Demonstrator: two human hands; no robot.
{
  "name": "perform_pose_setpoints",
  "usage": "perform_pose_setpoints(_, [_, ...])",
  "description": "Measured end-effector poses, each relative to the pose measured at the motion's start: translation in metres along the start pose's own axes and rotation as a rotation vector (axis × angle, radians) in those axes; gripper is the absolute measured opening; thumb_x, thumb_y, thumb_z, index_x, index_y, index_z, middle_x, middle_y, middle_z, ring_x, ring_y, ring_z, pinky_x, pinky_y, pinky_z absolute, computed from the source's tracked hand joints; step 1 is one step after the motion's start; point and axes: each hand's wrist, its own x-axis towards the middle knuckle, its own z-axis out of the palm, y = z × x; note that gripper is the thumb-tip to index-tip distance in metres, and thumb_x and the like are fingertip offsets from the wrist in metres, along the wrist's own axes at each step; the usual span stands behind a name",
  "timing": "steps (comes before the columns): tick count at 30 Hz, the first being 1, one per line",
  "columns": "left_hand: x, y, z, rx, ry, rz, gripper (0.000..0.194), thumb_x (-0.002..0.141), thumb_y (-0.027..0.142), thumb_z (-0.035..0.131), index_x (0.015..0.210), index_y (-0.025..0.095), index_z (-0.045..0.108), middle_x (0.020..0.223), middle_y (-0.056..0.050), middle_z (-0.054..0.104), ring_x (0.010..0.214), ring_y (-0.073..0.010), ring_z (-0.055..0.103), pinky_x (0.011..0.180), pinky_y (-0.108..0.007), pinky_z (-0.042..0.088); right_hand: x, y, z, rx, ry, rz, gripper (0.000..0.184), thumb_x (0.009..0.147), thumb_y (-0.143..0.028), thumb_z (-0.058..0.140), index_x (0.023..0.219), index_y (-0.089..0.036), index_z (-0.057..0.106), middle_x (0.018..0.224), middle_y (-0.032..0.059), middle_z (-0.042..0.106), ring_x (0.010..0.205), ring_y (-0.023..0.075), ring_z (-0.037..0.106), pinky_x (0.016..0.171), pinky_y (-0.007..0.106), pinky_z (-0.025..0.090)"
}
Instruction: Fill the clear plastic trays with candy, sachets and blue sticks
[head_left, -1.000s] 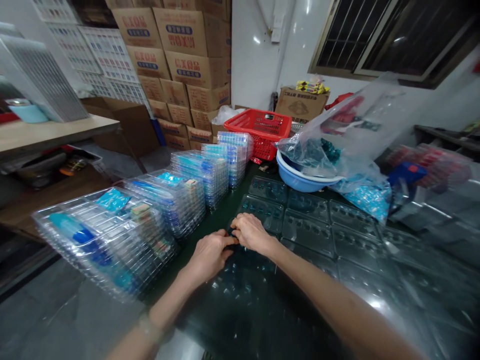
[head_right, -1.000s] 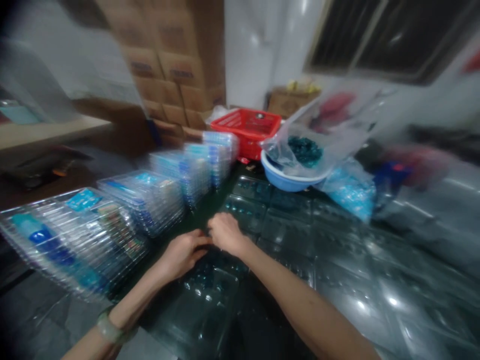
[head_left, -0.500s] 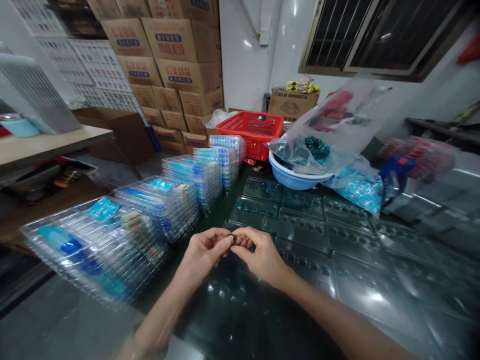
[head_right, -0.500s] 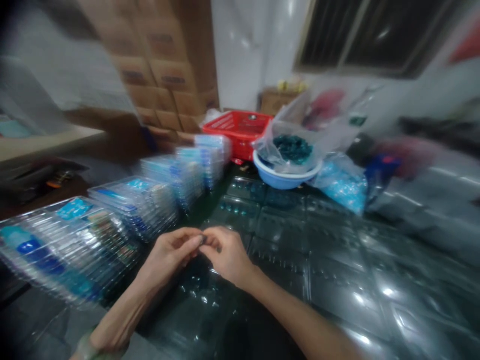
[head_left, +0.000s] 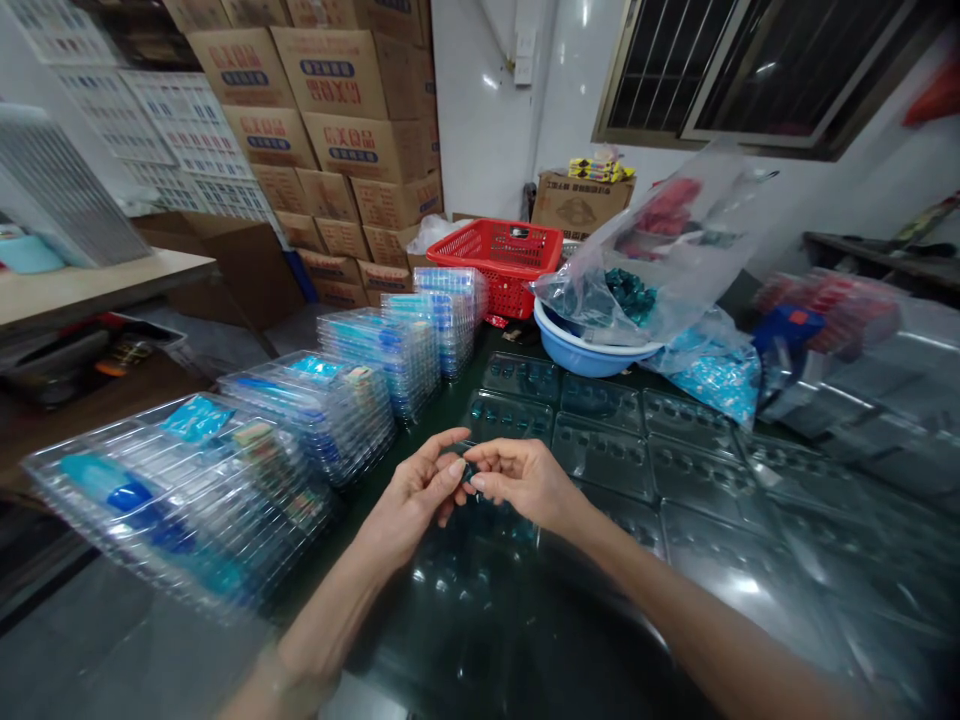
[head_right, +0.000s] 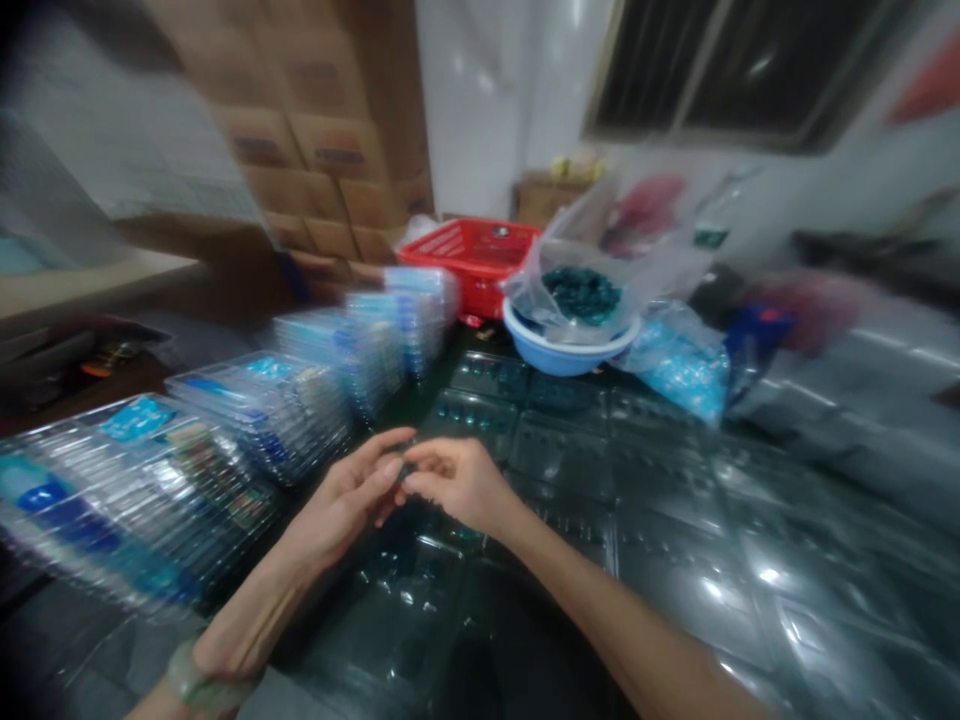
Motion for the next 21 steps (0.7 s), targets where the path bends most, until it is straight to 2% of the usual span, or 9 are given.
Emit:
perform_pose_setpoints(2, [0.000,0.003,0.000,0.001,-0.051,0.015,0.047,0.078,0.034,0.052,0.121,0.020,0.043,0.063,-0.001,0.055,0.050,-0.0097,0.046,0.042,-0.018,0.034,0.002,-0.003,-0.004,-0.007,-0.086,0.028,0.020,0.074,-0.024,0.058,0.092,-0.015,0.061,0.071,0.0015,0.062,0.060,0.0115,0.054,0.054,0.024,0.042])
perform_pose_setpoints(4, [0.001,0.004,-0.001,0.015,-0.049,-0.005,0.046,0.079,0.036,0.050,0.121,0.019,0.043,0.063,-0.001,0.056,0.050,-0.0106,0.047,0.042,-0.019,0.034,0.004,-0.003,-0.008,-0.045,-0.083,0.041,0.019,0.073,-0.025,0.059,0.089,-0.015,0.061,0.069,0.0008,0.061,0.058,0.0111,0.053,0.052,0.023,0.041])
perform_pose_setpoints(6, [0.002,0.003,-0.004,0.074,0.038,-0.012,0.042,0.078,0.037,0.051,0.115,0.018,0.048,0.066,-0.002,0.058,0.050,-0.0113,0.048,0.041,-0.020,0.034,0.006,0.003,-0.012,-0.149,0.000,0.027,0.018,0.072,-0.027,0.061,0.087,-0.016,0.062,0.066,-0.0008,0.059,0.056,0.0104,0.051,0.051,0.022,0.039])
perform_pose_setpoints(9, [0.000,-0.006,-0.014,0.273,0.191,0.047,0.035,0.074,0.037,0.056,0.102,0.016,0.058,0.071,-0.004,0.061,0.056,-0.0131,0.051,0.047,-0.022,0.038,0.010,0.018,-0.017,-0.407,0.129,-0.029,0.014,0.072,-0.025,0.062,0.083,-0.017,0.064,0.067,-0.0007,0.057,0.056,0.0105,0.049,0.052,0.022,0.037])
perform_pose_setpoints(11, [-0.004,-0.015,-0.020,0.452,0.212,0.098,0.030,0.073,0.035,0.057,0.095,0.016,0.062,0.073,-0.005,0.062,0.061,-0.0151,0.053,0.055,-0.024,0.040,0.014,0.029,-0.019,-0.581,0.136,-0.052,0.013,0.072,-0.023,0.062,0.082,-0.017,0.065,0.069,0.0004,0.057,0.059,0.0116,0.050,0.055,0.023,0.038])
perform_pose_setpoints(16, [-0.014,-0.030,-0.019,0.807,0.125,0.200,0.023,0.076,0.033,0.052,0.090,0.020,0.066,0.079,-0.006,0.060,0.068,-0.0188,0.055,0.062,-0.027,0.039,0.022,0.040,-0.012,-1.001,0.056,-0.003,0.013,0.074,-0.029,0.061,0.082,-0.019,0.064,0.074,0.0003,0.060,0.066,0.0129,0.053,0.058,0.023,0.036])
perform_pose_setpoints(21, [-0.017,-0.034,-0.007,0.967,0.050,0.165,0.030,0.079,0.038,0.046,0.099,0.022,0.062,0.091,-0.009,0.058,0.081,-0.0234,0.055,0.066,-0.030,0.040,0.031,0.040,-0.001,-1.149,0.034,0.041,0.011,0.076,-0.030,0.057,0.079,-0.021,0.063,0.076,0.0016,0.061,0.070,0.0152,0.055,0.057,0.024,0.033])
